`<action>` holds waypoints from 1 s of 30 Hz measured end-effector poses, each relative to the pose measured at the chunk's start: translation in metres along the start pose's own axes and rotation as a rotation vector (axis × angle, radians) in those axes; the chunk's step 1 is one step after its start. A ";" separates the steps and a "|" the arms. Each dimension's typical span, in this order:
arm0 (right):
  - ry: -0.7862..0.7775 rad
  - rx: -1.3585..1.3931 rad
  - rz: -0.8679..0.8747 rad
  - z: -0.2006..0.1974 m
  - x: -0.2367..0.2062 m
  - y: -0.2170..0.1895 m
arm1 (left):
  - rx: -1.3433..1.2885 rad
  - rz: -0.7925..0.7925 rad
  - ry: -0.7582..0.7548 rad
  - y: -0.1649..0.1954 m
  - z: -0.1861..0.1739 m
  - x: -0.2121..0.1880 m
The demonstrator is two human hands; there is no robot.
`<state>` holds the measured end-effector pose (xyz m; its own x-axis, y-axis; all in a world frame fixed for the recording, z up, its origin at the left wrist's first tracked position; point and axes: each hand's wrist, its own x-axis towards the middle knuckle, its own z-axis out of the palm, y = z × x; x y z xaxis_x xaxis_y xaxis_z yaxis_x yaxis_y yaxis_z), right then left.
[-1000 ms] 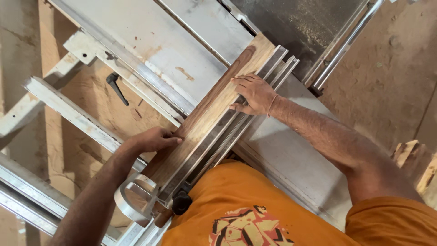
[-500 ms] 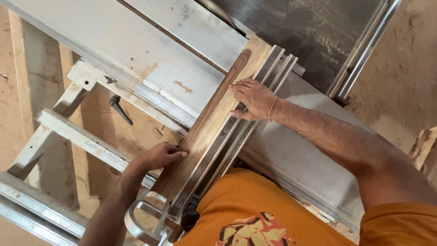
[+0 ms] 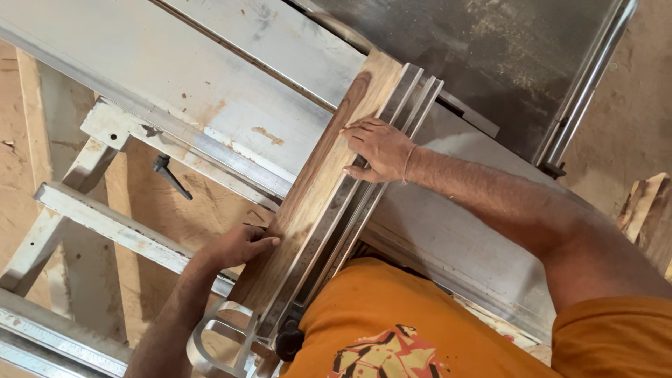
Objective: The person operates a sliding table saw in a woodworking shop, positioning wooden planks against the fence and pushing them across the blade to cut them into narrower strips. They repeatedly reposition each plank, make cuts, and set the cut pieces aside on the saw table and floor.
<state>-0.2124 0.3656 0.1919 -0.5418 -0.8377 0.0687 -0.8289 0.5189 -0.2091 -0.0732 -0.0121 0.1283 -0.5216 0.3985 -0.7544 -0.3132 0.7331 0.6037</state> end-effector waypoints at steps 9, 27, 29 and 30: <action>0.022 0.035 -0.015 0.003 -0.003 0.003 | 0.016 -0.042 -0.004 -0.002 0.002 0.002; -0.013 0.030 0.035 0.004 -0.009 0.000 | 0.057 0.001 0.023 0.005 0.006 -0.005; -0.005 0.031 0.032 0.003 -0.010 0.000 | 0.075 0.063 0.042 0.006 0.005 -0.007; -0.004 0.041 0.034 0.002 -0.011 -0.001 | 0.089 0.058 0.043 0.006 0.005 -0.008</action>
<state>-0.2058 0.3740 0.1890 -0.5688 -0.8205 0.0569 -0.8035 0.5396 -0.2514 -0.0670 -0.0080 0.1366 -0.5706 0.4192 -0.7061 -0.2104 0.7565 0.6192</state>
